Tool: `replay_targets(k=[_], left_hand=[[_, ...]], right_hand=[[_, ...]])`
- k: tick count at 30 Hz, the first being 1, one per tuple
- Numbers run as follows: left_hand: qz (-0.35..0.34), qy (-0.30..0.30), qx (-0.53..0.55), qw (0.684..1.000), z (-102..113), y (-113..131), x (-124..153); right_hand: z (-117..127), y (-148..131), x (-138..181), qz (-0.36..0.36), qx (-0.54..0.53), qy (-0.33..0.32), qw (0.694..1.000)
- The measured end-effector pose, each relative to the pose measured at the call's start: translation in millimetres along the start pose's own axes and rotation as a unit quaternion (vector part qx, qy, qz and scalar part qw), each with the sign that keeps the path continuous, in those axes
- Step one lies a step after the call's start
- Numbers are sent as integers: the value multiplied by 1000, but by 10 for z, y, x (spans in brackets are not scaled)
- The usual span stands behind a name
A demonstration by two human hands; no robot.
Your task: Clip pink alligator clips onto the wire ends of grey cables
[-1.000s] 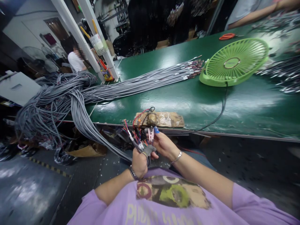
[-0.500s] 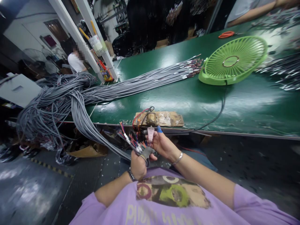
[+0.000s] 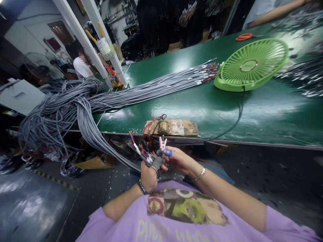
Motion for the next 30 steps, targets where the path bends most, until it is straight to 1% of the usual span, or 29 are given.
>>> replay_targets(k=[5,10,12,15,18,22,25,30], left_hand=[[-3,-7,-29,1000,52,-88,-15],[7,-21,-63,998,81,-138,-28],[23,-33,-81,996,77,-123,-26],[46,-70,-115,990,58,-97,-18],[48,-86,-126,987,63,-104,-20],[25,-59,-88,994,107,-159,-43],[7,-34,-70,997,120,-166,-44],[10,-6,-13,1000,57,-27,-2]], right_hand=[[-10,-20,62,12,70,21,997],[7,-19,57,18,109,15,994],[3,-18,66,15,113,10,993],[-2,-27,90,-3,122,8,992],[-3,-55,110,-16,133,16,991],[-12,-74,114,5,127,48,991],[-11,-21,108,11,112,67,991],[103,76,76,14,60,98,993]])
Point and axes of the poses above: each hand's wrist, its own x-axis away from the middle knuckle, its own z-axis out of the back of the hand, y = z × x, the point moved 4 cm from there along -x, towards the middle knuckle, and after that the axes turned 8 degrees about z, right-handed, at the moved point
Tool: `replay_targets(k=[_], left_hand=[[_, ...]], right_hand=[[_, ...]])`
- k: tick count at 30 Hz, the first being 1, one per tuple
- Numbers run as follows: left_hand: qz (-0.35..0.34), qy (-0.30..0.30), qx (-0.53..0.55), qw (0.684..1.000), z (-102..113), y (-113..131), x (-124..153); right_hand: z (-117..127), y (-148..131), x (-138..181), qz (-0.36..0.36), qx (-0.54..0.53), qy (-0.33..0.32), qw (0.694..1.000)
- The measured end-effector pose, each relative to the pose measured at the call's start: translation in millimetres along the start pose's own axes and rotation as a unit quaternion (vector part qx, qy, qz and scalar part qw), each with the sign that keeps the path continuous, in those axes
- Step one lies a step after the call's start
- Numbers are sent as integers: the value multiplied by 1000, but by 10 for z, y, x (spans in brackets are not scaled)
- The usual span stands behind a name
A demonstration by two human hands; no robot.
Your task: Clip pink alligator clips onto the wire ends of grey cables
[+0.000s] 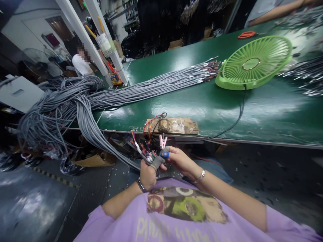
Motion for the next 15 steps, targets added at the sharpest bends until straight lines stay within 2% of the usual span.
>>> replay_targets(k=[3,5,8,12,15], left_hand=[[15,14,48,999,-60,96,10],[20,20,67,997,-98,134,3],[17,27,77,996,-136,152,-17],[17,31,63,997,-154,135,-34],[9,27,42,999,-155,120,-36]], right_hand=[[79,-6,-80,-11,-53,35,998],[86,-52,-145,-10,-63,36,997],[45,-176,-221,38,2,19,999],[2,-330,-246,140,123,65,980],[-34,-279,-274,111,58,81,989]])
Point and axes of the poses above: each hand's wrist, its own x-axis away from the middle knuckle, its own z-axis out of the back of the hand, y = z × x, the point moved 4 cm from there along -x, towards the middle knuckle, and after that the axes turned 8 degrees about z, right-handed, at the moved point
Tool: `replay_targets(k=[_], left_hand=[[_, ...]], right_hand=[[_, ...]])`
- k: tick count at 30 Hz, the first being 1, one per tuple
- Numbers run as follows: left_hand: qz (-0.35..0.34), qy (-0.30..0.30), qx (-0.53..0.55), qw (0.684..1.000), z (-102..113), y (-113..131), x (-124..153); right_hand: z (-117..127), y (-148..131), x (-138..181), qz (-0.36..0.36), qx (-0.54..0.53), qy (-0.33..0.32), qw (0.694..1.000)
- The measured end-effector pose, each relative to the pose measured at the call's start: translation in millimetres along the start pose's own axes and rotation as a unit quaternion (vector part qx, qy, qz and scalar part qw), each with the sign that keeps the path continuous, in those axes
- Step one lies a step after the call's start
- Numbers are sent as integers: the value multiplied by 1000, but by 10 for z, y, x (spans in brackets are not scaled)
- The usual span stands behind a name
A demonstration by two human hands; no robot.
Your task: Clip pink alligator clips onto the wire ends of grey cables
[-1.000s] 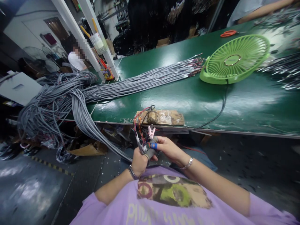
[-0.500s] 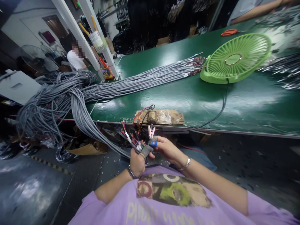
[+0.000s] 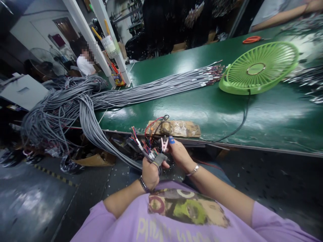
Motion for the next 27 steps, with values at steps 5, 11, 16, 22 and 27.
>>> replay_targets(k=[5,11,16,22,27], left_hand=[[9,-3,-16,1000,-1,-35,4],[25,-3,-5,1000,-24,-41,8],[32,-5,2,999,1,-50,23],[73,-23,9,997,135,-180,-4],[111,-24,47,992,215,-301,-62]], right_hand=[[-77,173,-25,-105,-168,-10,980],[-60,218,-47,-106,-215,-4,971],[4,323,-5,-119,-209,-6,971],[219,414,72,-130,-176,8,976],[452,475,163,-128,-125,31,983]])
Point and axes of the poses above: each hand's wrist, its own x-axis away from the middle knuckle, its own z-axis out of the back of the hand, y = z × x, the point moved 4 cm from there along -x, towards the middle knuckle, and after that the axes turned 8 degrees about z, right-handed, at the moved point
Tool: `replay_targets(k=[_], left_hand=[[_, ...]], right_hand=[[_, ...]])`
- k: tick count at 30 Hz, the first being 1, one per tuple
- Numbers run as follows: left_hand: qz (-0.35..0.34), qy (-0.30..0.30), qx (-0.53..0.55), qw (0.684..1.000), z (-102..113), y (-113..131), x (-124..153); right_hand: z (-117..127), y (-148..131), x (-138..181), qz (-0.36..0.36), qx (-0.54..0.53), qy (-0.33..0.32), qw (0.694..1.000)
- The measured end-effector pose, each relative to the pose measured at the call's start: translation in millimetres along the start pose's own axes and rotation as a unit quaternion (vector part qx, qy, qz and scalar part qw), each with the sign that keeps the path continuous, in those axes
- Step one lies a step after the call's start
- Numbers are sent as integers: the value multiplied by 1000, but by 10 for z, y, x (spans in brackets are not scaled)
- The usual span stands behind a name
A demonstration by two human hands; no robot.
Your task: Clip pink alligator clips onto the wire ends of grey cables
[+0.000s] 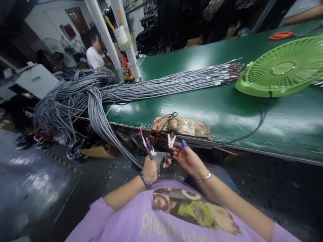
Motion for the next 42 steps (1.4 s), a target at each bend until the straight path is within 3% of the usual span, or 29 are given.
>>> replay_targets(k=[5,11,17,20,22,27,31,37,42], left_hand=[[9,29,16,999,61,-32,16],[-9,10,-76,997,111,-232,64],[-41,-85,-88,992,-40,-450,147],[-56,-90,-107,989,-70,-450,200],[-51,-87,-120,988,-67,-427,235],[-54,-75,-140,986,-36,-287,348],[-51,-82,-135,986,-31,-201,409],[-26,-96,-125,987,28,-191,391],[-14,-90,-112,990,154,-243,334]], right_hand=[[111,-47,111,29,50,11,998],[54,-84,369,57,176,-24,983],[33,-76,611,128,342,-132,922],[-14,-122,644,177,413,-148,881],[-87,-154,652,182,426,-159,872],[-376,-222,697,149,392,-190,888],[-531,-232,718,152,352,-169,908],[-442,-45,680,99,260,-147,949],[-329,102,661,80,220,-152,960]])
Point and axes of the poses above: each hand's wrist, its own x-axis away from the middle knuckle, its own z-axis out of the back of the hand, y = z × x, the point moved 4 cm from there along -x, towards the middle knuckle, and after that the axes turned 8 degrees about z, right-handed, at the moved point
